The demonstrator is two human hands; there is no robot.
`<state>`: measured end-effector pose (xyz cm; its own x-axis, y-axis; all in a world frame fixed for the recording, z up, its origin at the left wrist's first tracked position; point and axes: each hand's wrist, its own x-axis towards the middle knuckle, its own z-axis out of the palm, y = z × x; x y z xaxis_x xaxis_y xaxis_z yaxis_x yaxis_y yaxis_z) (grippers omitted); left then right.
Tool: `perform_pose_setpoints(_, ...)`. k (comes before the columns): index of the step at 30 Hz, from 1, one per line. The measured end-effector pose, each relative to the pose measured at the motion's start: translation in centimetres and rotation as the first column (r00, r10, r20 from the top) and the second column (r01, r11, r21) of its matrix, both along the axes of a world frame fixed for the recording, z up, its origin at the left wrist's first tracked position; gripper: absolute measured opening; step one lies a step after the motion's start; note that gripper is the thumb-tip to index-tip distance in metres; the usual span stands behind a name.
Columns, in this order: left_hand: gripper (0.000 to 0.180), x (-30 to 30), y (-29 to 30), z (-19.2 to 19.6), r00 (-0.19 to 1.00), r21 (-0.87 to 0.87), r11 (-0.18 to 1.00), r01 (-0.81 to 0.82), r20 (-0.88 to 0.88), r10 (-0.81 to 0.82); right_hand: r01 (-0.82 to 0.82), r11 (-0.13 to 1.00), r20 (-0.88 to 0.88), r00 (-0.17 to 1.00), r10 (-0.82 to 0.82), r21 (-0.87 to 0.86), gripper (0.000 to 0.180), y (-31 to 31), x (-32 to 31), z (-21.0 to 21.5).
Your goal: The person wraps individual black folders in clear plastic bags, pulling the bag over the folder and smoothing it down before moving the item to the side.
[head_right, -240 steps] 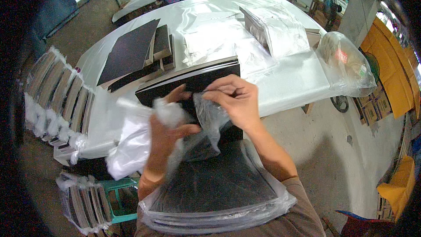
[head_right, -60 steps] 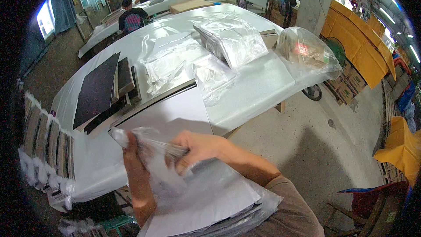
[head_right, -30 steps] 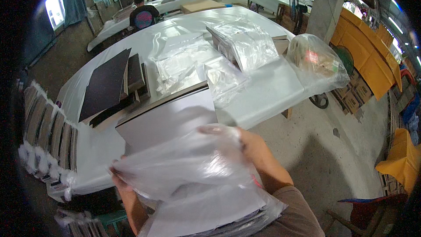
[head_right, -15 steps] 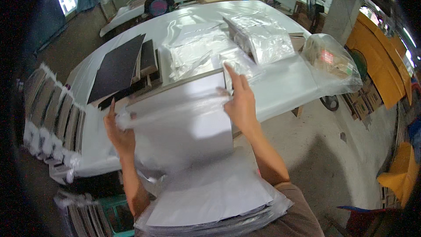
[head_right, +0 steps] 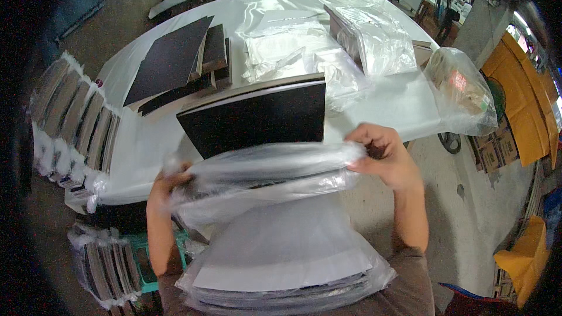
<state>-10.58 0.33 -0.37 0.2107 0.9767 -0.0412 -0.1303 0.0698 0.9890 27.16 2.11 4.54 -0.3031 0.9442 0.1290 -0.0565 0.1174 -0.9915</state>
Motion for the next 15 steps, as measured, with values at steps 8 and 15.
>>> perform_pose_setpoints(8, 0.030, 1.1, -1.9, -10.5, 0.916, -0.442, 0.890, -0.110, -0.394, -0.082, -0.213, 0.728, -0.387, 0.919, -0.077, -0.651, 0.059, -1.8, 1.9, -15.3)
perform_pose_setpoints(15, 0.032, 2.4, -3.9, -24.0, 0.894, -0.513, 0.753, -0.412, -0.066, 0.444, -0.051, 0.742, -0.025, 0.999, 0.045, -0.668, 0.034, -0.5, 1.7, -27.9)
